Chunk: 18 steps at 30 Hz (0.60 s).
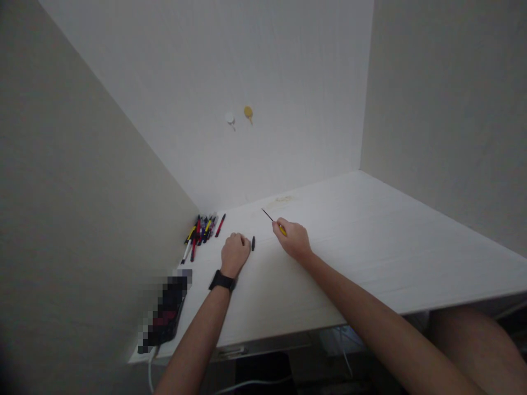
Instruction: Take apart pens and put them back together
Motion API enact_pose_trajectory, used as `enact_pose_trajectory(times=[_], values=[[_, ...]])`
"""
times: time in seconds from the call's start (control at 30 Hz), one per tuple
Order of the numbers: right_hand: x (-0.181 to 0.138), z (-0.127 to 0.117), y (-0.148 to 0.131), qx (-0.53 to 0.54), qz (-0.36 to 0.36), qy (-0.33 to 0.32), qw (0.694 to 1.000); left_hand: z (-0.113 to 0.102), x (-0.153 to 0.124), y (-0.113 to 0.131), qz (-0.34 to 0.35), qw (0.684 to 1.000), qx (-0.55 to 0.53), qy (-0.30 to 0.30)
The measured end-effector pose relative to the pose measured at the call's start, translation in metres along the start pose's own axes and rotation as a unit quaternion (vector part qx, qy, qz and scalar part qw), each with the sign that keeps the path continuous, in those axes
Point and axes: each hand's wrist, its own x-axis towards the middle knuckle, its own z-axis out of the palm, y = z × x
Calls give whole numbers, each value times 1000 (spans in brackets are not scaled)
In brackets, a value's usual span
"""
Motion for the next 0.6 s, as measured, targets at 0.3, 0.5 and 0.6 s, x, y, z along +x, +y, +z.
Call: enact_pose_trajectory(times=[0.3, 0.5, 0.6], values=[[-4, -1, -2, -28, -99, -46, 994, -22, 8, 10, 78, 894, -439, 29], [-6, 2, -4, -55, -166, -110, 978, -22, 8, 15, 108, 825, -553, -45], [-5, 1, -5, -67, -152, -121, 979, -17, 11, 10, 21, 833, -551, 32]])
